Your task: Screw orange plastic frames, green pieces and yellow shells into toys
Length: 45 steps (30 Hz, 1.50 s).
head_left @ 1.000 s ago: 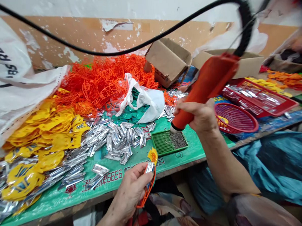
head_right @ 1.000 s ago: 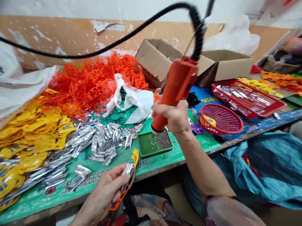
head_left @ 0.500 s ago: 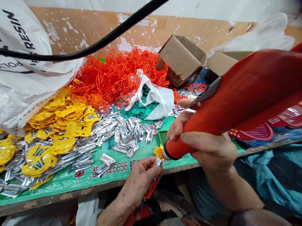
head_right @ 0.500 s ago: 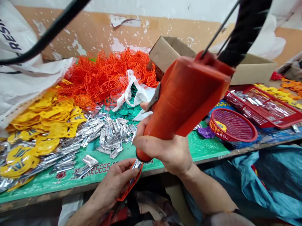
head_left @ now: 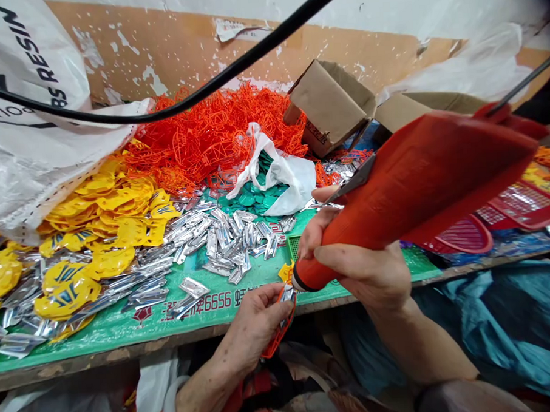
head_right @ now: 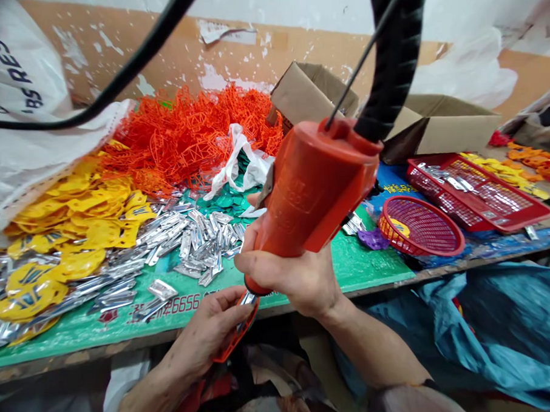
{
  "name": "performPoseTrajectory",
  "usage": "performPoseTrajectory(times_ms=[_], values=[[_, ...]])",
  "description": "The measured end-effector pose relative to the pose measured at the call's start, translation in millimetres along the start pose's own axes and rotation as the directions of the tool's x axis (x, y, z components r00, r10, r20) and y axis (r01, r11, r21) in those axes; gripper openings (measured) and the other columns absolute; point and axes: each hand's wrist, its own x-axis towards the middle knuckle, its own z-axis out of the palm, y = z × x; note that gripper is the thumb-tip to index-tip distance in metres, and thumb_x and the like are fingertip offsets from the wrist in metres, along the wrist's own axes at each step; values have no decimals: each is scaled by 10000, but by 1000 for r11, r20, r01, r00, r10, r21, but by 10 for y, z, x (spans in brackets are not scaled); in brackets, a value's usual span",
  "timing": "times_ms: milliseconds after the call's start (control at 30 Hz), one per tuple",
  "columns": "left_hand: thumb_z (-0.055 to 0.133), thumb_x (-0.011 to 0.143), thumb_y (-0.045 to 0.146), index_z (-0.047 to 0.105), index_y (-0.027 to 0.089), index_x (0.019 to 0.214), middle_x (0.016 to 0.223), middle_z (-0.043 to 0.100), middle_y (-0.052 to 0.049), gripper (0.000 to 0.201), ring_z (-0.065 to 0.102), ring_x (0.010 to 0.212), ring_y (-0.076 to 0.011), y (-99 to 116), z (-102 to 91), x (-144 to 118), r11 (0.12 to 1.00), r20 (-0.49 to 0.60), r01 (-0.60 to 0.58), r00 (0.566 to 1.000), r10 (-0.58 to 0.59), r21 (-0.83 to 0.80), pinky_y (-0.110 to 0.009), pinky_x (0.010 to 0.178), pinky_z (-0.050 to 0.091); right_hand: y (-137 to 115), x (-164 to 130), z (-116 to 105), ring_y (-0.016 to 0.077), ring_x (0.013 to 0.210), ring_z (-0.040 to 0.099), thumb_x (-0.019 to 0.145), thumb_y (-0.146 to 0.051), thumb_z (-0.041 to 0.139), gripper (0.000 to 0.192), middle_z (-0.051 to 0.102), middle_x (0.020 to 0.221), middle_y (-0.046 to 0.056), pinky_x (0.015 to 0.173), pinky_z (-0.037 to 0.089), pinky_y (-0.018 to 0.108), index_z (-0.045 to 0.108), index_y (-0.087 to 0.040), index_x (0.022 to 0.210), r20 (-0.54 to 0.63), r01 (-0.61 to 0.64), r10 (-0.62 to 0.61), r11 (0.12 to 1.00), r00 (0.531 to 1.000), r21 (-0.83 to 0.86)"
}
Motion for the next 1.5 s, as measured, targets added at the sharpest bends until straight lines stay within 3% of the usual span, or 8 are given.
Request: performPoseTrajectory(times_ms=[267, 600, 1233, 1500], values=[[710, 685, 365, 693, 152, 823, 616, 501, 27, 254, 348, 544, -102, 9, 19, -9, 1000, 6, -4, 1000, 3, 15, -231, 535, 238, -28, 7, -9, 201, 612, 568, 645, -330, 727, 162, 565, 610, 15, 612, 501, 385, 612, -226, 598, 17, -18, 16, 993, 1000, 120], [715, 691, 317, 717, 146, 878, 698, 582, -1, 253, 408, 593, -108, -21, 36, -14, 999, 15, -28, 999, 29, -19, -223, 556, 271, -14, -18, -13, 187, 599, 573, 647, -252, 716, 146, 577, 612, 3, 613, 497, 374, 592, -214, 579, -7, 13, -13, 993, 1000, 118], [683, 696, 265, 710, 132, 864, 677, 570, 9, 216, 393, 582, -90, -78, 41, -25, 999, 9, -39, 999, 39, -17, -207, 549, 267, 71, -90, -22, 170, 633, 568, 681, -247, 705, 119, 579, 654, 4, 654, 502, 363, 609, -204, 625, -4, 61, -61, 987, 998, 148], [682, 685, 269, 716, 158, 848, 690, 622, -11, 199, 500, 642, -136, -101, 42, -33, 998, -14, -60, 998, 60, -20, -216, 586, 354, 152, -156, -10, 174, 645, 574, 690, -242, 692, 119, 569, 666, 1, 674, 503, 369, 589, -220, 635, -12, 131, -130, 983, 991, 126]])
